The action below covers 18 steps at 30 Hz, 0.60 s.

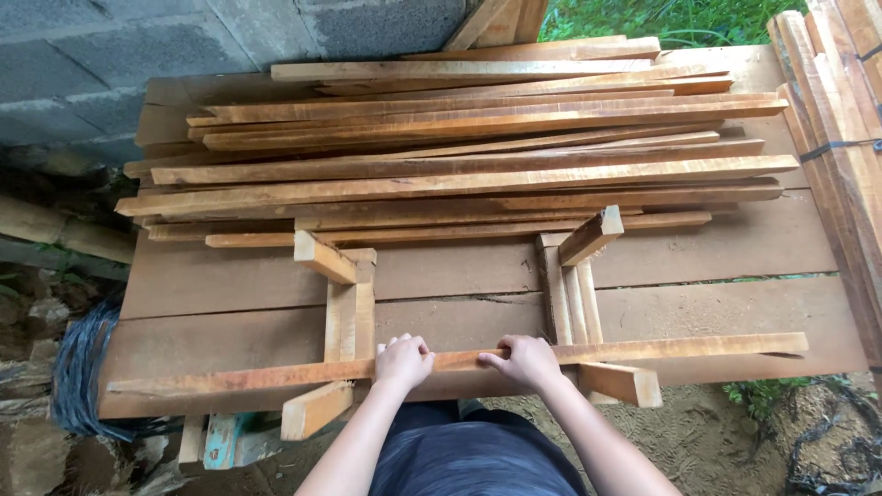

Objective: The person ties a bundle of wooden planks together using a black strap. They then lift the secured bundle and place it on a nearby pile of similar wood. The person proceeds to arrange and stack additional loose wooden planks on a wooden workbench, aligning them carefully.

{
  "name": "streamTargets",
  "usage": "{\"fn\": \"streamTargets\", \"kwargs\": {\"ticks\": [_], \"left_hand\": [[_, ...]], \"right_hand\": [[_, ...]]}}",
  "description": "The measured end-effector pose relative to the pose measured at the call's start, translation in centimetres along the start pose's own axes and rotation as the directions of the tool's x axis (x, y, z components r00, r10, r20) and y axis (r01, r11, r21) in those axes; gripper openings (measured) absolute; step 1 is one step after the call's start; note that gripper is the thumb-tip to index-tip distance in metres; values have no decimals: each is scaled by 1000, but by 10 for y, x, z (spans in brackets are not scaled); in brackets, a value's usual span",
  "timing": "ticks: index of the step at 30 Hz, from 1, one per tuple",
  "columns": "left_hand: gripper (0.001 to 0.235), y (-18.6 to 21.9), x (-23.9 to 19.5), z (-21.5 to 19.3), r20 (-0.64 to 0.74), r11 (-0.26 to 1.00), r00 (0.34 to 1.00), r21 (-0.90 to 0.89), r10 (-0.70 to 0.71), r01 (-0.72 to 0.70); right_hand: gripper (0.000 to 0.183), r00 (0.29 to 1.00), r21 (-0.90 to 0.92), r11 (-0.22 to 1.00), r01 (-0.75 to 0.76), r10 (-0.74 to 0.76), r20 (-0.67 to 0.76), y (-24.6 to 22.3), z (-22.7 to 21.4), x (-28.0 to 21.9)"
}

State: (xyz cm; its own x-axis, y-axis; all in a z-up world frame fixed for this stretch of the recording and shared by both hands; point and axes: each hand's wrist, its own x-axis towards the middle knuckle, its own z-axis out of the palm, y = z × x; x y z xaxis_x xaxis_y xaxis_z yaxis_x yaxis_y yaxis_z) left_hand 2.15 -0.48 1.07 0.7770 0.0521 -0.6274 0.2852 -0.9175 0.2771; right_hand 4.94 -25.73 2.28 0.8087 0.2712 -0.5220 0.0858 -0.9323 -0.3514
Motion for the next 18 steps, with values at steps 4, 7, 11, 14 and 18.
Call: {"fn": "streamTargets", "kwargs": {"ticks": [4,7,11,14,18], "left_hand": [[34,5,38,-1,136,997,989,52,-62,56],[36,10,69,-7,86,997,996,-65,-31,37],[47,31,114,-58,-103,982,992,-169,72,-89],[26,27,170,-88,-465,947,860,-124,209,-296],[47,16,241,-125,-649,963,716,112,257,-245]], "right_hand": [[57,987,151,978,-143,131,89,0,4,25],[50,989,275,954,-118,137,-53,3,11,66],[39,930,298,954,16,96,-356,-16,-24,119],[40,825,163,981,104,6,-565,-15,-55,173],[53,713,-49,992,115,-117,-691,-15,-97,226]]}}
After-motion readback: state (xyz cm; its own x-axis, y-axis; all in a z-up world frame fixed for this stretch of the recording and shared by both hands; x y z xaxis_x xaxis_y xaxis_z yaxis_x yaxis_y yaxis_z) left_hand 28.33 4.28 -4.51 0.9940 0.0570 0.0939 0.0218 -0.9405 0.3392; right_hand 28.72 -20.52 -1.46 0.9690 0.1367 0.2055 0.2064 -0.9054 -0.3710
